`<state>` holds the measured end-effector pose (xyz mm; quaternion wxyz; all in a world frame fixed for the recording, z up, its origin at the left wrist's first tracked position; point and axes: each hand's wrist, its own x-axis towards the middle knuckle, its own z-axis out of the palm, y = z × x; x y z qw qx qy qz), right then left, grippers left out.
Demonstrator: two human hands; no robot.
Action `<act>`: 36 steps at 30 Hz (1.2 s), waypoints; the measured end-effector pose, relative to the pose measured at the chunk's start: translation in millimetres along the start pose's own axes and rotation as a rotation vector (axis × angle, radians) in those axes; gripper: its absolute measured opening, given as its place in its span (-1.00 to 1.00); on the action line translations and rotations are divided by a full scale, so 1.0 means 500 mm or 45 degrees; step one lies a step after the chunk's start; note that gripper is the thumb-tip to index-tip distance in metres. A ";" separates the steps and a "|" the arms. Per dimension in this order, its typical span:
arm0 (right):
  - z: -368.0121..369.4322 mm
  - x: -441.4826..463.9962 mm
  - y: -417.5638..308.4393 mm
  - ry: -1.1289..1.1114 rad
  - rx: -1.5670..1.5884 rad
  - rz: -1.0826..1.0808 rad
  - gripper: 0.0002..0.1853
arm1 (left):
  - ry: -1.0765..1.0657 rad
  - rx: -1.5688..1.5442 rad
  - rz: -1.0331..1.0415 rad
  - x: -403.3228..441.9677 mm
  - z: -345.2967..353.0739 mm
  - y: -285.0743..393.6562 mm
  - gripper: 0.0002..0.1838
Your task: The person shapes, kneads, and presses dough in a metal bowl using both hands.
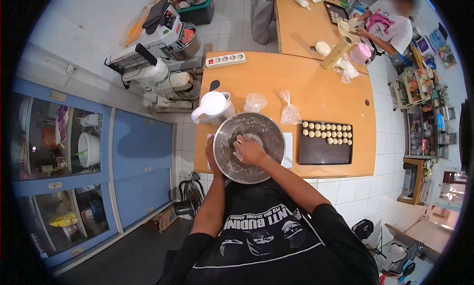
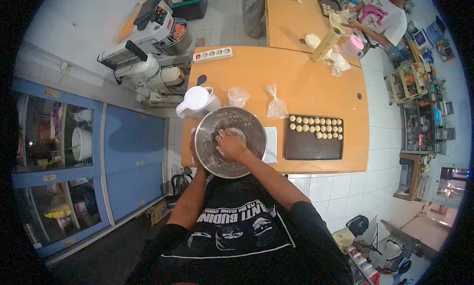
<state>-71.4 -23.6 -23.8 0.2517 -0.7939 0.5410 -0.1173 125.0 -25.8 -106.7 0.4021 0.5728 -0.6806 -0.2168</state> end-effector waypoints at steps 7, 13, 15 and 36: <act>0.002 -0.040 0.003 -0.184 -0.120 0.107 -0.14 | -0.105 -0.084 -0.045 0.003 0.003 -0.027 -0.28; -0.011 -0.070 -0.028 -0.124 -0.174 0.225 -0.15 | -0.046 0.013 0.143 0.006 -0.017 0.021 -0.28; -0.014 -0.073 -0.034 -0.131 -0.195 0.243 -0.17 | -0.059 -0.098 0.081 -0.003 0.002 -0.018 -0.27; 0.109 -0.028 0.033 0.343 -0.339 0.301 -0.67 | -0.256 0.334 0.101 0.017 -0.035 0.030 -0.17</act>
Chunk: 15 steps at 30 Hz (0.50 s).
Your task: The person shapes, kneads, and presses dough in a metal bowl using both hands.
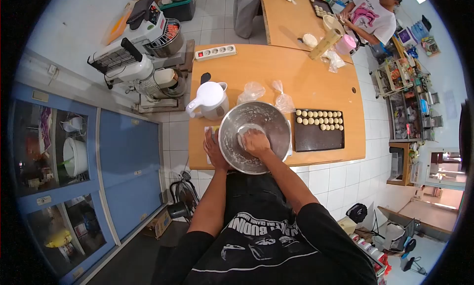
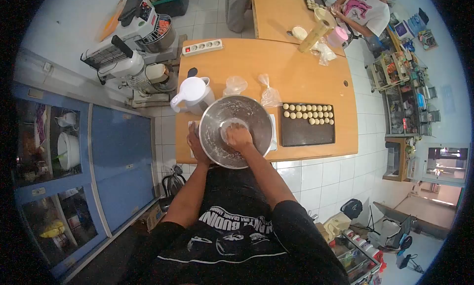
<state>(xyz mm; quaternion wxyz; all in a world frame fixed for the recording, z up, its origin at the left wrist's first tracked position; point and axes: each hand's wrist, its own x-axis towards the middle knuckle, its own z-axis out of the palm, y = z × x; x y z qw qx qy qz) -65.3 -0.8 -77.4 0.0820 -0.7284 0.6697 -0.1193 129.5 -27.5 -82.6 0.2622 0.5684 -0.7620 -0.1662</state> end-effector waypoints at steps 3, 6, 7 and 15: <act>0.005 0.002 0.000 -0.037 0.029 0.066 -0.70 | -0.058 0.128 -0.042 0.000 0.007 0.003 -0.15; 0.003 0.009 0.002 -0.094 0.074 0.088 -0.73 | -0.040 0.143 0.002 0.003 0.002 0.010 -0.13; -0.001 0.012 0.001 -0.094 0.075 0.089 -0.73 | -0.057 0.109 -0.006 0.005 -0.008 0.018 -0.12; -0.033 0.014 -0.014 -0.173 0.204 0.123 -0.71 | -0.057 0.104 0.001 0.003 -0.005 0.014 -0.07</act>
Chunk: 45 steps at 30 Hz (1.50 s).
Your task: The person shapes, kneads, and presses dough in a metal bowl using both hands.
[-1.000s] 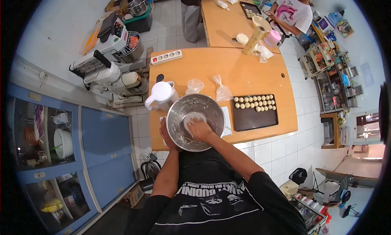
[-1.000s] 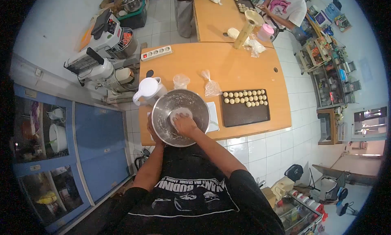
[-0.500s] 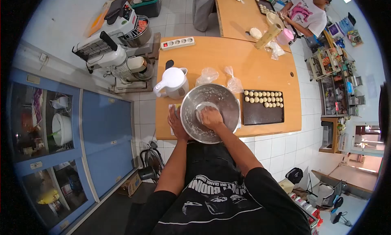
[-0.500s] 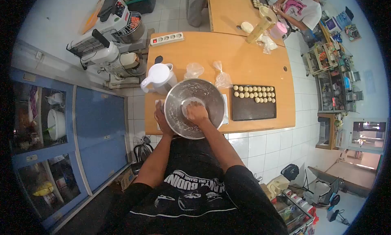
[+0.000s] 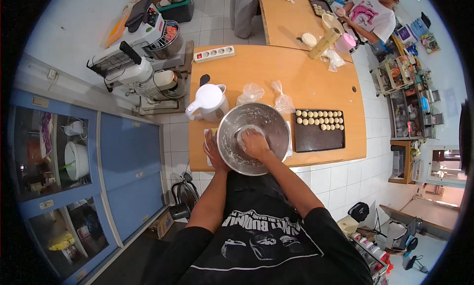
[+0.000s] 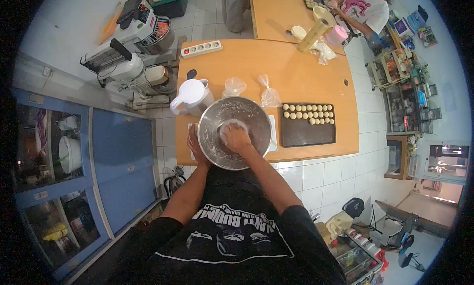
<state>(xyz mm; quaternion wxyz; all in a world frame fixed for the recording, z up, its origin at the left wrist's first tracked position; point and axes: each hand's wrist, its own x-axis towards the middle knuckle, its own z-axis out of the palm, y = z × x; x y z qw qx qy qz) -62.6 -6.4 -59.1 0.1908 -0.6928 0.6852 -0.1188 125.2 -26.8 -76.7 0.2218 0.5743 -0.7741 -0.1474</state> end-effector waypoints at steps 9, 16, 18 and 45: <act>-0.096 -0.075 -0.005 -0.085 0.161 -0.164 -0.55 | 0.039 -0.150 0.086 0.004 -0.027 0.018 -0.08; -0.033 -0.046 -0.012 -0.075 -0.105 -0.205 -0.56 | -0.013 0.017 -0.034 0.001 0.000 0.005 -0.11; -0.023 -0.025 -0.013 -0.086 -0.024 -0.021 -0.65 | -0.014 0.004 -0.060 0.002 -0.003 0.009 -0.12; -0.066 -0.037 0.052 -0.321 0.332 -0.058 -0.28 | -0.076 -0.001 -0.027 -0.002 0.005 -0.001 -0.16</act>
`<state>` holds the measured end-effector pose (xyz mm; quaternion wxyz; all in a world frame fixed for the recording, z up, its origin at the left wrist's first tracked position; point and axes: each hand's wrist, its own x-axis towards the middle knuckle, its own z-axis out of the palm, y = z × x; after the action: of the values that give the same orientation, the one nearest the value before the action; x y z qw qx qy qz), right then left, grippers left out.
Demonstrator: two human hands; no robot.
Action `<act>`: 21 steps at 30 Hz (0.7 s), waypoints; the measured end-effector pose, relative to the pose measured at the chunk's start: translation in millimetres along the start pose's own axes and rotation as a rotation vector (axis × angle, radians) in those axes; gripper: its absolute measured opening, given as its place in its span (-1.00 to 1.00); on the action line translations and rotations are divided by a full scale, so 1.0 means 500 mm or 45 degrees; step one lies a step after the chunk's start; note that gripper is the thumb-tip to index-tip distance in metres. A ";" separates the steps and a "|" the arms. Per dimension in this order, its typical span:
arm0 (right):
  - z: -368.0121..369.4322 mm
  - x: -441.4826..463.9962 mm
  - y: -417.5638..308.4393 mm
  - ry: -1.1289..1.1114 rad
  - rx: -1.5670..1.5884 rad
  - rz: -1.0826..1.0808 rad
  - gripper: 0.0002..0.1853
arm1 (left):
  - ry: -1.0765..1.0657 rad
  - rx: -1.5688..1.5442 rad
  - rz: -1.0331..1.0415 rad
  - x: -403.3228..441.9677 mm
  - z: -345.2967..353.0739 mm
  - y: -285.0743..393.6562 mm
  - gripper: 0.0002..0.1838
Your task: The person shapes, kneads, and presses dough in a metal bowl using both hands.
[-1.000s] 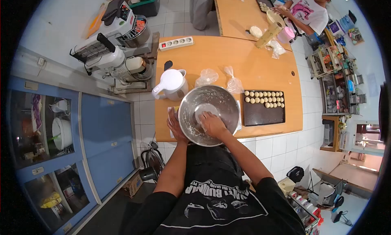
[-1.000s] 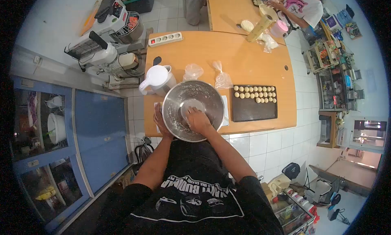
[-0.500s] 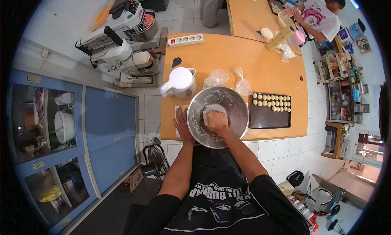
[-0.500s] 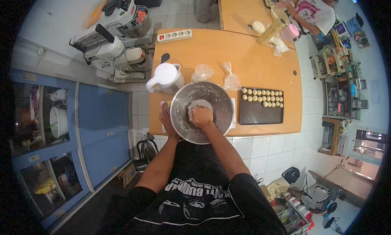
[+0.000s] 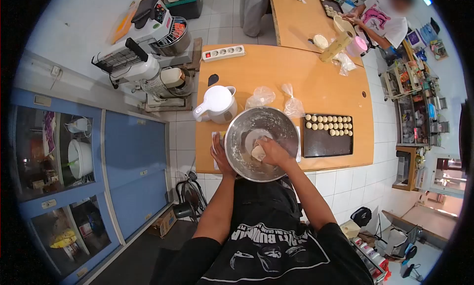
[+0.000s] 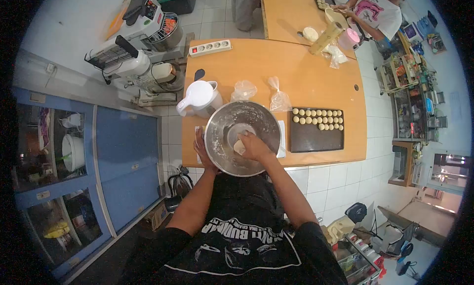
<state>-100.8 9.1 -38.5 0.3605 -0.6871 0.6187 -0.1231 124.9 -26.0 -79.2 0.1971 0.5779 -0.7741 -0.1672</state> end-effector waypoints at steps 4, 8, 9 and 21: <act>-0.043 -0.020 -0.040 -0.046 0.109 0.159 -0.32 | -0.025 -0.029 -0.018 0.003 -0.022 0.014 -0.15; -0.058 -0.027 -0.069 0.257 0.126 0.061 -0.54 | -0.106 -0.050 -0.100 0.007 -0.021 0.016 -0.11; -0.058 -0.027 -0.073 0.415 0.071 0.032 -0.56 | -0.105 -0.051 -0.103 0.006 -0.016 0.012 -0.11; 0.033 0.066 -0.011 0.395 -0.441 0.129 -0.71 | 0.068 0.012 -0.017 -0.002 0.002 0.002 -0.20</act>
<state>-79.8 -16.2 -55.7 0.1437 -0.6796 0.7123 -0.1007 124.0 -24.9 -79.6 0.2139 0.5885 -0.7653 -0.1492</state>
